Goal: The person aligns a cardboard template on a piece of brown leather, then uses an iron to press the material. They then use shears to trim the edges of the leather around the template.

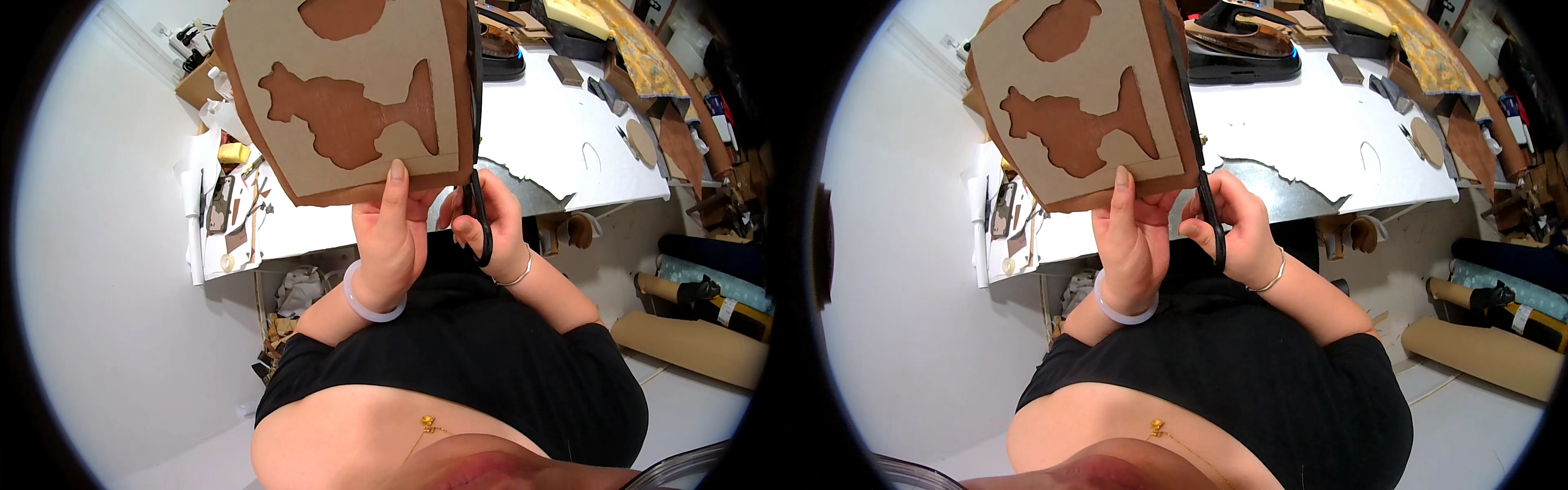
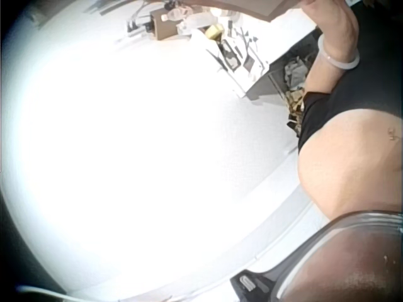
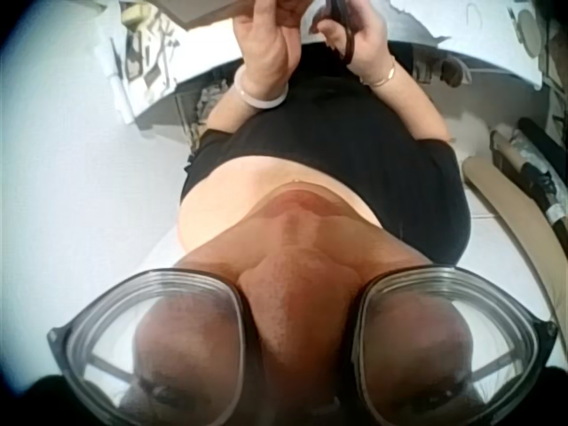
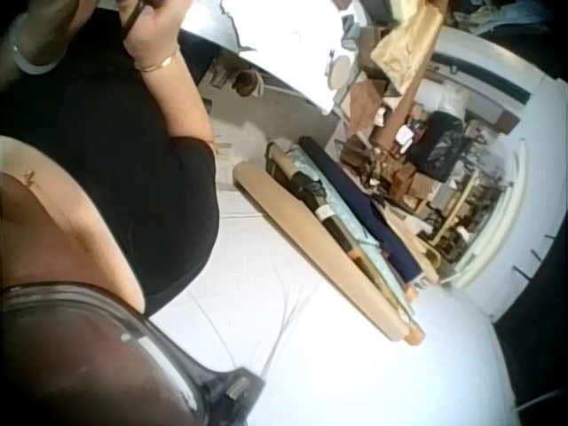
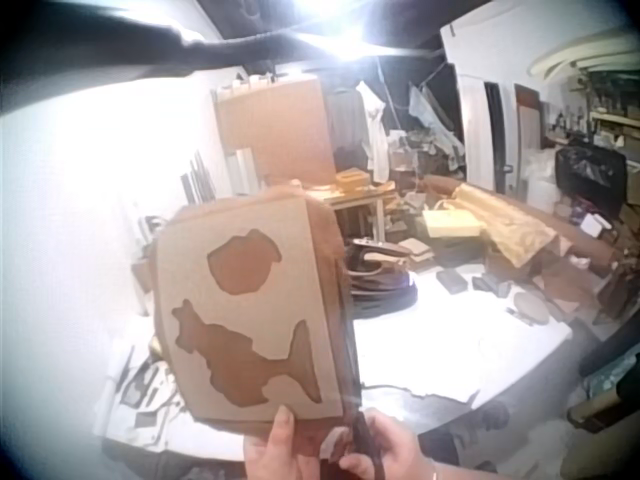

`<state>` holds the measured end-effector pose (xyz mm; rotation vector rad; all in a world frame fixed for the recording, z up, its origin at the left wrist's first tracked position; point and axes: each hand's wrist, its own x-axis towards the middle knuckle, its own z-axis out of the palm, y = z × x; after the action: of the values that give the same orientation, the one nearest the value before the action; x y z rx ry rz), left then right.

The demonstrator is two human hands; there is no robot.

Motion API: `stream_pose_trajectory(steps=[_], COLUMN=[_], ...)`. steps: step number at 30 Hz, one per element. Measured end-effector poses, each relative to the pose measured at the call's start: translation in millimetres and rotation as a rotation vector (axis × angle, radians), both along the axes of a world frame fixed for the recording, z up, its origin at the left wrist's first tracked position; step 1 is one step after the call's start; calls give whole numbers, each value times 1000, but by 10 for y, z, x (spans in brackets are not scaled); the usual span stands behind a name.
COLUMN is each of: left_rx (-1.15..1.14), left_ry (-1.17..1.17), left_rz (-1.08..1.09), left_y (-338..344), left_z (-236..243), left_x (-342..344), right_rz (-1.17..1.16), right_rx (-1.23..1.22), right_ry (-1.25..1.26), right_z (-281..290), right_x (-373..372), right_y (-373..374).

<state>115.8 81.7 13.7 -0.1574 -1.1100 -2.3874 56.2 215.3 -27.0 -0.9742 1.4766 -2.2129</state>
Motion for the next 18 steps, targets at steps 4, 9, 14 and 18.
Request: stream_pose_trajectory(steps=[4,9,14,18], left_rx=[-7,-14,-14,-19], left_ry=[9,13,-10,-19], left_rz=[6,-3,12,0], left_y=[4,-11,2,8], left_z=[12,20,38,14], left_x=[1,5,6,16], right_rz=[-19,-33,19,36], right_rx=[-8,-1,-22,-48], right_ry=[8,-47,-22,3], right_z=[11,62,24,100], right_x=[7,43,-13,-38], right_y=[-14,-23,17,32])
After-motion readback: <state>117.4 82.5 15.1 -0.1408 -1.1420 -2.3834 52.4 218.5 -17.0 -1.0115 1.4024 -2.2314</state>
